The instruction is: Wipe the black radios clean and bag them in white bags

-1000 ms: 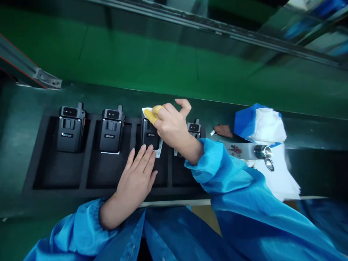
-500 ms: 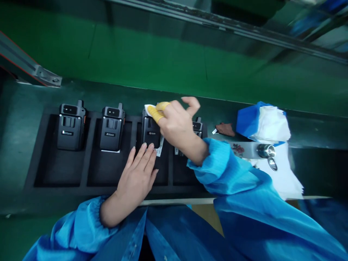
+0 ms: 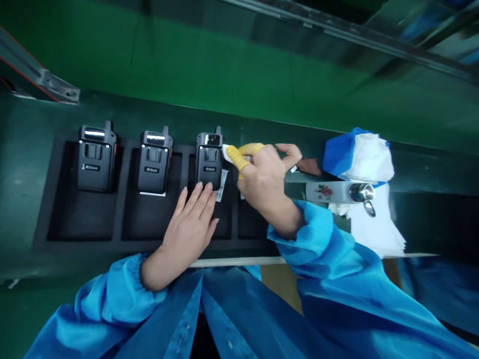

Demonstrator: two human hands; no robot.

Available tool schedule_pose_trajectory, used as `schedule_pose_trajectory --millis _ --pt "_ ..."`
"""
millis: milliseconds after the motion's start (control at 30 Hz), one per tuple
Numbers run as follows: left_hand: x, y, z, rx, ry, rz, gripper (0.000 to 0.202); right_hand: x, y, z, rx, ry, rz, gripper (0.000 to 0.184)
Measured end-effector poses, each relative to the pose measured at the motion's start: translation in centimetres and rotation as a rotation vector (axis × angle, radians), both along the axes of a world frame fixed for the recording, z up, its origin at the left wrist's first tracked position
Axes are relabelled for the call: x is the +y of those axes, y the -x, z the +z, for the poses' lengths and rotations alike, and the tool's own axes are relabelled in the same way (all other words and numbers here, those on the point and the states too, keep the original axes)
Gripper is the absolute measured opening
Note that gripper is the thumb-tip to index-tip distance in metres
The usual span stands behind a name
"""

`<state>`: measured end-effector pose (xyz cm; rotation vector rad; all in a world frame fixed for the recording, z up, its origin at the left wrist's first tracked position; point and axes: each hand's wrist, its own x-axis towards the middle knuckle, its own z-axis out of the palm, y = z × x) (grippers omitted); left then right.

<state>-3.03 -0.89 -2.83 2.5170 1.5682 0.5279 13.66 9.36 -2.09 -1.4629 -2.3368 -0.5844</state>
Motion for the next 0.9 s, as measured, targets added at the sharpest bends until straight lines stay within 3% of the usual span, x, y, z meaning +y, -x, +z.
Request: schedule_pose_trajectory --millis 133,233,400,500,700,900 --pt "0.0 0.0 0.0 0.003 0.029 0.002 0.045 -1.6 2.4 -0.2 -0.055 -0.021 0.276 0.03" --pt "0.0 0.0 0.0 0.002 0.039 0.002 0.044 -1.9 2.3 -0.3 -0.071 0.035 0.353 0.03" --pt "0.0 0.0 0.0 -0.013 0.065 -0.004 0.046 -1.8 -0.4 -0.2 -0.115 0.074 0.167 0.034" --pt "0.0 0.0 0.0 -0.014 0.051 -0.008 0.045 -1.8 -0.2 -0.1 -0.078 0.089 0.042 0.034" --pt "0.1 0.1 0.0 0.005 0.024 -0.005 0.045 -2.1 3.2 -0.6 -0.06 0.16 0.174 0.031" --pt "0.2 -0.2 -0.1 -0.039 0.032 -0.016 0.045 -2.3 0.8 -0.4 -0.08 0.114 0.063 0.033"
